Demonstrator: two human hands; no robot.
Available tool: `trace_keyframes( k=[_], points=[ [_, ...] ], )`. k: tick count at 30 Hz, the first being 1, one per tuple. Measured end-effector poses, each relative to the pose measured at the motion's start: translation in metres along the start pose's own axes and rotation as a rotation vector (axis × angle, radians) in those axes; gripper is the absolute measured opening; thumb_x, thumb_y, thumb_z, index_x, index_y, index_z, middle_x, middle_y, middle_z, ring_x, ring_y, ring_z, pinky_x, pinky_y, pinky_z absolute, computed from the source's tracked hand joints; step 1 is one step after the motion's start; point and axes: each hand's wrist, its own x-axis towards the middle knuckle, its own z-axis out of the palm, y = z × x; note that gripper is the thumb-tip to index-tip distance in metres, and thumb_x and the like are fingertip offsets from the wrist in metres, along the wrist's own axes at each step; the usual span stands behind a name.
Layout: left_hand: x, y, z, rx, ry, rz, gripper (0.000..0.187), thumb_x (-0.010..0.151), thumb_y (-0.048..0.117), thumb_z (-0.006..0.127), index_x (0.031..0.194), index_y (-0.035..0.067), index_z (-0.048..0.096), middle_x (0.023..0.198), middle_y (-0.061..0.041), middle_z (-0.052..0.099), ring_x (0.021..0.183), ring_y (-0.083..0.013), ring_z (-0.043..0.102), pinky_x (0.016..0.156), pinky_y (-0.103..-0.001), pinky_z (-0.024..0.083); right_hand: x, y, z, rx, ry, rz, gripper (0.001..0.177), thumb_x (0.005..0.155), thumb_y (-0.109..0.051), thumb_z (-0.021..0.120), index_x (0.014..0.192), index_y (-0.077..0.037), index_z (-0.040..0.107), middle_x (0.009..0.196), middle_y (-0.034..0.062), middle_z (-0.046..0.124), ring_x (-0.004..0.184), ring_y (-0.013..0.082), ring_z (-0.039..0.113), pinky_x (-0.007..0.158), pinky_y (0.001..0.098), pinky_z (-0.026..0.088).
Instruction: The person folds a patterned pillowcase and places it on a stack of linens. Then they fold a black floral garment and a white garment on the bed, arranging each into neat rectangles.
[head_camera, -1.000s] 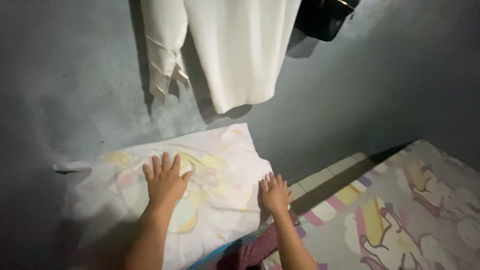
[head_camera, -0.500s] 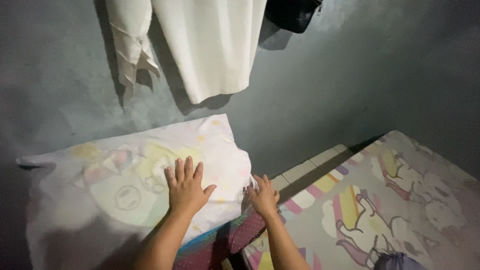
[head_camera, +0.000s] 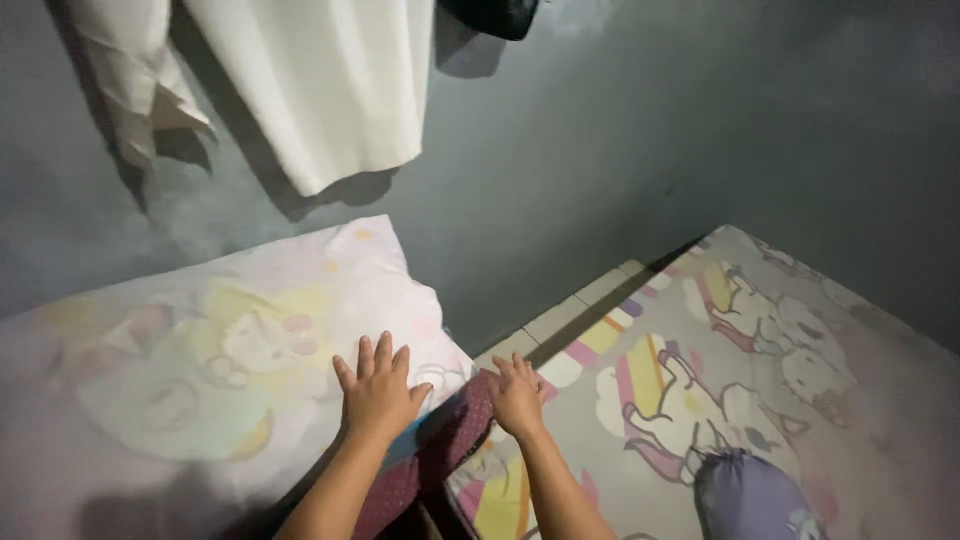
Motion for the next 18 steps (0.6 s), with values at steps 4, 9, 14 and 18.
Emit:
trace_keyframes(
  k=[4,9,14,18],
  points=[
    [0.001,0.020,0.034,-0.044,0.005,0.035,0.072,0.091,0.059,0.061,0.150,0.020,0.048,0.167,-0.013,0.031,0.155,-0.0411,0.023,0.116,-0.077,0.010,-0.015,0.020,-0.016,0.008,0.024,0.036,0.046,0.103,-0.040,0.056,0.148,-0.030,0.054,0.167,0.0106,0.032,0.154,0.0379,0.028,0.120,0.0662,0.020],
    [0.006,0.053,0.098,-0.100,0.284,0.074,0.065,0.079,0.063,0.065,0.132,0.026,0.063,0.154,-0.008,0.048,0.140,-0.0356,0.045,0.106,-0.073,0.031,-0.030,0.053,-0.025,0.078,0.041,0.149,0.049,0.096,-0.038,0.060,0.143,-0.032,0.053,0.169,0.0074,0.025,0.157,0.0336,0.018,0.122,0.0637,0.009],
    [0.000,0.092,0.127,-0.364,0.120,0.057,0.043,0.084,0.041,0.063,0.124,0.025,0.068,0.153,-0.003,0.050,0.140,-0.0279,0.044,0.114,-0.067,0.028,-0.052,0.082,-0.041,0.121,0.033,0.234,0.050,0.096,-0.042,0.057,0.144,-0.033,0.056,0.170,0.0044,0.022,0.159,0.0273,0.015,0.123,0.0613,0.008],
    [0.002,0.113,0.167,-0.455,0.165,0.122,0.014,0.083,0.020,0.055,0.079,0.026,0.067,0.091,0.007,0.073,0.091,-0.0272,0.065,0.088,-0.050,0.041,-0.068,0.103,-0.053,0.111,0.027,0.315,0.051,0.095,-0.043,0.054,0.145,-0.030,0.056,0.169,0.0073,0.023,0.158,0.0258,0.017,0.123,0.0617,0.010]
  ],
)
